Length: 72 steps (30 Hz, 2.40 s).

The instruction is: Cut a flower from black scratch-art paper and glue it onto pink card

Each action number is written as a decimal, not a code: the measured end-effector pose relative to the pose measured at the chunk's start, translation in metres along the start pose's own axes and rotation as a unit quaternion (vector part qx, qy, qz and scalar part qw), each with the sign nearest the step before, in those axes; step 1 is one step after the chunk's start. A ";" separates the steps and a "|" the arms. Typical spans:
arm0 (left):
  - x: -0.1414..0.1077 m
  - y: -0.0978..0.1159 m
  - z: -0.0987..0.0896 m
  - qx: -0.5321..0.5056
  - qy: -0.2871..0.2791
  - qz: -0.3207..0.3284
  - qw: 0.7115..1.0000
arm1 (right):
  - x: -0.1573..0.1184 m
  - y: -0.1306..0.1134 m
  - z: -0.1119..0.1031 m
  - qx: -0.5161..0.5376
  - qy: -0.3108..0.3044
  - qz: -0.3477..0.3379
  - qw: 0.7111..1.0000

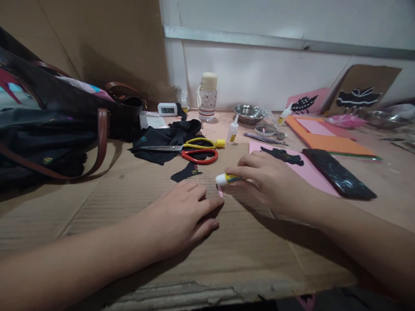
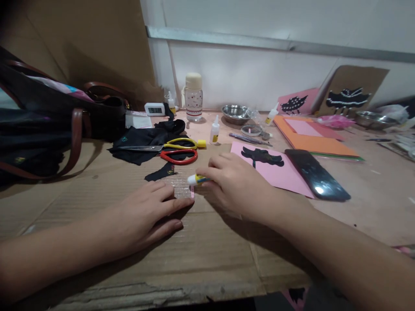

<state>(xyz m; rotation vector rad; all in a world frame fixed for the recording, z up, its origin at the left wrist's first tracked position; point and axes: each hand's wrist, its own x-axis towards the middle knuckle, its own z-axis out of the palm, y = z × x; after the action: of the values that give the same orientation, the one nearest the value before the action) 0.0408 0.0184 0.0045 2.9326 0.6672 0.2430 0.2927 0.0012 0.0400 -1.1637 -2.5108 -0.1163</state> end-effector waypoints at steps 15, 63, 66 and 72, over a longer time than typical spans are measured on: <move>0.000 -0.001 -0.001 0.005 0.000 0.010 1.000 | -0.004 0.001 -0.006 0.066 -0.109 0.065 0.990; 0.010 -0.026 -0.002 -0.001 0.031 -0.026 0.999 | 0.000 -0.005 -0.020 0.187 -0.080 0.101 0.974; 0.008 -0.026 -0.003 -0.006 0.028 -0.025 0.999 | 0.001 0.001 -0.016 0.132 0.008 0.119 0.984; 0.007 -0.025 -0.004 -0.012 0.040 -0.022 0.999 | -0.002 0.009 -0.008 0.082 0.039 0.092 0.992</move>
<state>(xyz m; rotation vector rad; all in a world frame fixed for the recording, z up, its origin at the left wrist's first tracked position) 0.0360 0.0444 0.0051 2.8941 0.7334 0.3634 0.3028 0.0034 0.0456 -1.2885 -2.2842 0.0889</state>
